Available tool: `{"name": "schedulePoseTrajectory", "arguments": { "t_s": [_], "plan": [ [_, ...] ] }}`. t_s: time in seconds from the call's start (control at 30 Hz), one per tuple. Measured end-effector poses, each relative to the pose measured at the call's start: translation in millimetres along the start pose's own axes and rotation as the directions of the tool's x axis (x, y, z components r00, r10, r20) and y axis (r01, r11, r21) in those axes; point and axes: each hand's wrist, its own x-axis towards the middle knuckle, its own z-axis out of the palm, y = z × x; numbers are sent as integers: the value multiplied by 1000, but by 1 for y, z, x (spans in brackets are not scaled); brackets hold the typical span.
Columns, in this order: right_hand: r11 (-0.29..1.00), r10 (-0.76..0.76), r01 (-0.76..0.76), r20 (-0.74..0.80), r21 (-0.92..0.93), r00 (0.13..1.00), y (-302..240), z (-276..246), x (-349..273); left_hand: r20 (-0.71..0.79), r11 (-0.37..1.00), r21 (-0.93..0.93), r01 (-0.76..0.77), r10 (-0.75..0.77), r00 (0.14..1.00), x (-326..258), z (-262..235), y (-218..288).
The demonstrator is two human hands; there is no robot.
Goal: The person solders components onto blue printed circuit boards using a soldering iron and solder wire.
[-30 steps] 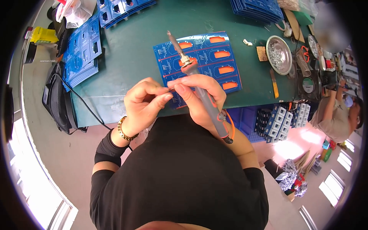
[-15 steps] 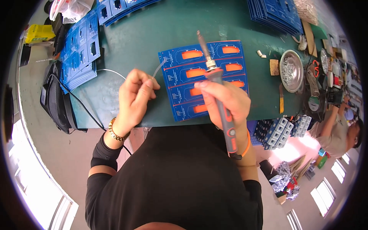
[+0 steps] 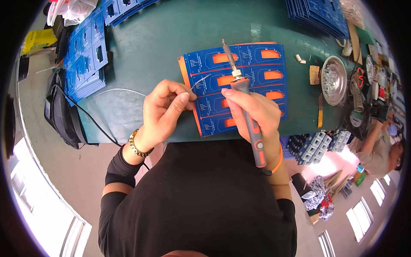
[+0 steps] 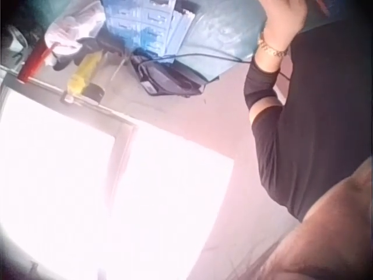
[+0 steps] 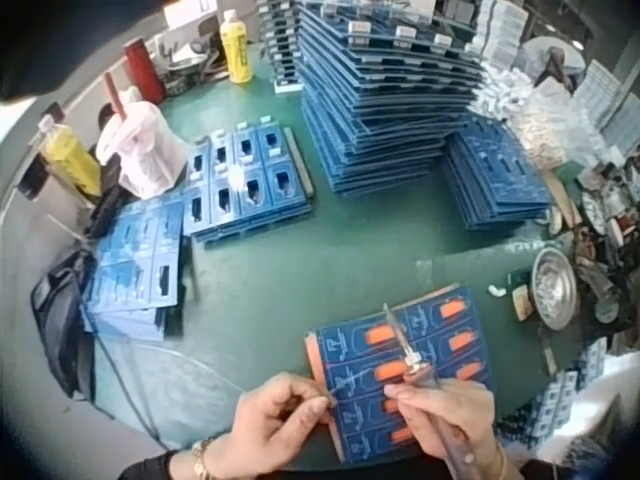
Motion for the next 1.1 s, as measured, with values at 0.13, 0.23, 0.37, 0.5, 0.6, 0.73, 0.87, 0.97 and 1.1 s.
{"name": "schedulePoseTrajectory", "arguments": {
  "t_s": [0.13,0.23,0.37,0.5,0.6,0.73,0.87,0.97,1.1],
  "plan": [
    [986,-94,113,-155,119,983,3,-8,-3,-180,932,278,-235,291,940,8,-15,6],
    [987,-67,91,-168,136,983,-3,-12,3,-358,955,264,-137,229,905,14,-25,10],
    [989,39,-8,-204,149,978,-6,4,9,-361,934,339,-117,244,900,19,-22,-2],
    [986,-102,121,-159,117,982,-7,9,20,-343,945,312,-101,211,915,22,-23,0],
    [987,-45,70,-170,144,984,-7,11,17,-335,965,242,-102,182,925,22,-23,-1],
    [987,-2,30,-171,158,985,-9,13,20,-322,946,311,-96,200,925,22,-23,-1],
    [988,35,-14,-140,151,990,-10,13,21,-313,948,309,-83,183,932,22,-22,-2],
    [989,6,18,-163,145,987,-8,15,23,-311,953,297,-60,157,937,22,-21,0],
    [987,24,-2,-136,158,990,-10,13,25,-312,951,306,-43,142,939,23,-20,1]
  ]
}}
